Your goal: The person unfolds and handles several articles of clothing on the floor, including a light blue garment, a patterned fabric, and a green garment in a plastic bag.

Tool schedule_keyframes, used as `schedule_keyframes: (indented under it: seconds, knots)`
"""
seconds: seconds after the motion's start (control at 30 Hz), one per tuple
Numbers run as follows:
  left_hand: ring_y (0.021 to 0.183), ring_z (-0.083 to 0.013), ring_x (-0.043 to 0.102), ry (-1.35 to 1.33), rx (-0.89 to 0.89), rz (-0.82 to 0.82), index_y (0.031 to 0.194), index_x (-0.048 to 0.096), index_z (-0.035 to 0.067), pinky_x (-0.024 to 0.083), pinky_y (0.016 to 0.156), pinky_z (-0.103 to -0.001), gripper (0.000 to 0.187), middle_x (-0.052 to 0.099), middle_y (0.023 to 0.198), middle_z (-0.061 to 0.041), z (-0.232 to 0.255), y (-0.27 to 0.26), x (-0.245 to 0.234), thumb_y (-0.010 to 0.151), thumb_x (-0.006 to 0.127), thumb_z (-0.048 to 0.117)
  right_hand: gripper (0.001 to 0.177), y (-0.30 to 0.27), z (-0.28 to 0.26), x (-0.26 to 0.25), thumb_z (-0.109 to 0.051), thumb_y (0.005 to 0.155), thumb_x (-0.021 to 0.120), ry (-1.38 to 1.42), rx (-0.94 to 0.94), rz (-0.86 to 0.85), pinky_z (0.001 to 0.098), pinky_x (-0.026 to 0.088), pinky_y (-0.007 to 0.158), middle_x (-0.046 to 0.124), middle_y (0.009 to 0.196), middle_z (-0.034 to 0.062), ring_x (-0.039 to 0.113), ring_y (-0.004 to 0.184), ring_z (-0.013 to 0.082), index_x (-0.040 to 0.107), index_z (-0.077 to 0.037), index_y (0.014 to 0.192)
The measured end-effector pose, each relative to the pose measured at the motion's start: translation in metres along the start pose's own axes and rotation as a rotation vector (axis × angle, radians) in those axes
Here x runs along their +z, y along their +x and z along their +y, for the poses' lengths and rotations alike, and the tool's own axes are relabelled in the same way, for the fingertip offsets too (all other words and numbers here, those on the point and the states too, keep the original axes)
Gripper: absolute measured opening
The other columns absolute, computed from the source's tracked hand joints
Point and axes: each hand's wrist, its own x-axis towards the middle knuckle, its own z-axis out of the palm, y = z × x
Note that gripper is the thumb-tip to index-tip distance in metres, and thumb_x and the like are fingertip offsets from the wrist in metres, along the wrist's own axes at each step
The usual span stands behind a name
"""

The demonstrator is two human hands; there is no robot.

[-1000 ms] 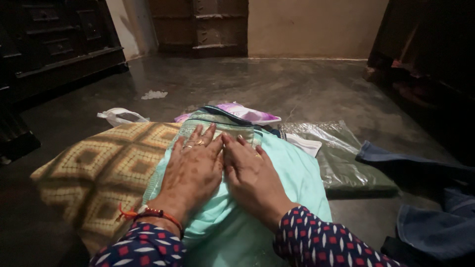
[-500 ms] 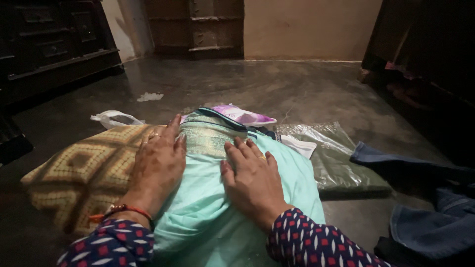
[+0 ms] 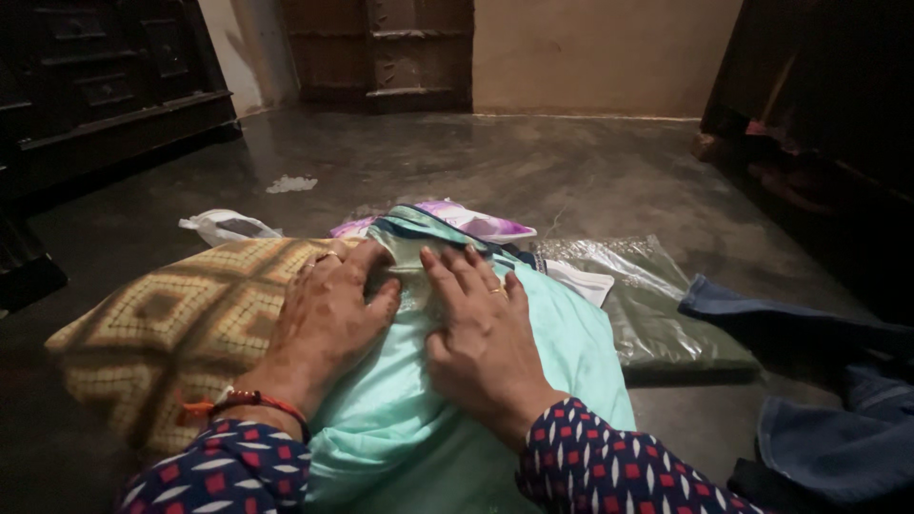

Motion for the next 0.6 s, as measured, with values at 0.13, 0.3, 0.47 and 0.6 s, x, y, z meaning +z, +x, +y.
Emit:
schedule_keyframes:
  seconds: [0.13,0.3,0.47,0.6]
  knots:
    - [0.111,-0.0356,0.059,0.079,0.142,0.122,0.102,0.073,0.018,0.046,0.097,-0.048,0.028,0.067,0.109,-0.015,0.005,0.002,0.000,0.077,0.074,0.030,0.057,-0.003,-0.006,-0.005,-0.022,0.082,0.064,0.020,0.055,0.055,0.0562,0.027,0.113,0.060,0.127,0.0153,0.054,0.129,0.0313,0.058,-0.013,0.138]
    - [0.109,-0.0316,0.061,-0.114,0.173,0.037,0.109,0.073,0.017,0.045,0.099,-0.047,0.029,0.074,0.100,-0.011,0.016,0.002,0.001,0.082,0.064,0.022,0.047,-0.004,-0.010,-0.014,-0.021,0.084,0.065,0.120,0.050,0.163,0.0459,0.040,0.108,0.062,0.120,0.0144,0.059,0.121,0.0315,0.061,-0.007,0.128]
    - [0.112,-0.0331,0.058,-0.083,0.196,0.041,0.104,0.077,0.015,0.046,0.098,-0.046,0.026,0.072,0.107,-0.010,0.028,-0.004,-0.002,0.090,0.064,0.033,0.055,0.004,-0.001,-0.009,-0.027,0.096,0.064,0.273,0.250,0.331,0.0451,0.044,0.104,0.053,0.137,0.0255,0.054,0.128,0.0387,0.051,0.002,0.141]
    - [0.120,-0.0319,0.053,-0.081,0.147,-0.056,0.113,0.077,0.021,0.043,0.104,-0.046,0.032,0.067,0.121,-0.007,0.034,-0.008,-0.003,0.092,0.060,0.040,0.067,0.007,0.006,-0.008,-0.025,0.087,0.071,0.379,0.419,0.251,0.0429,0.051,0.095,0.063,0.126,0.0278,0.064,0.116,0.0404,0.046,0.004,0.142]
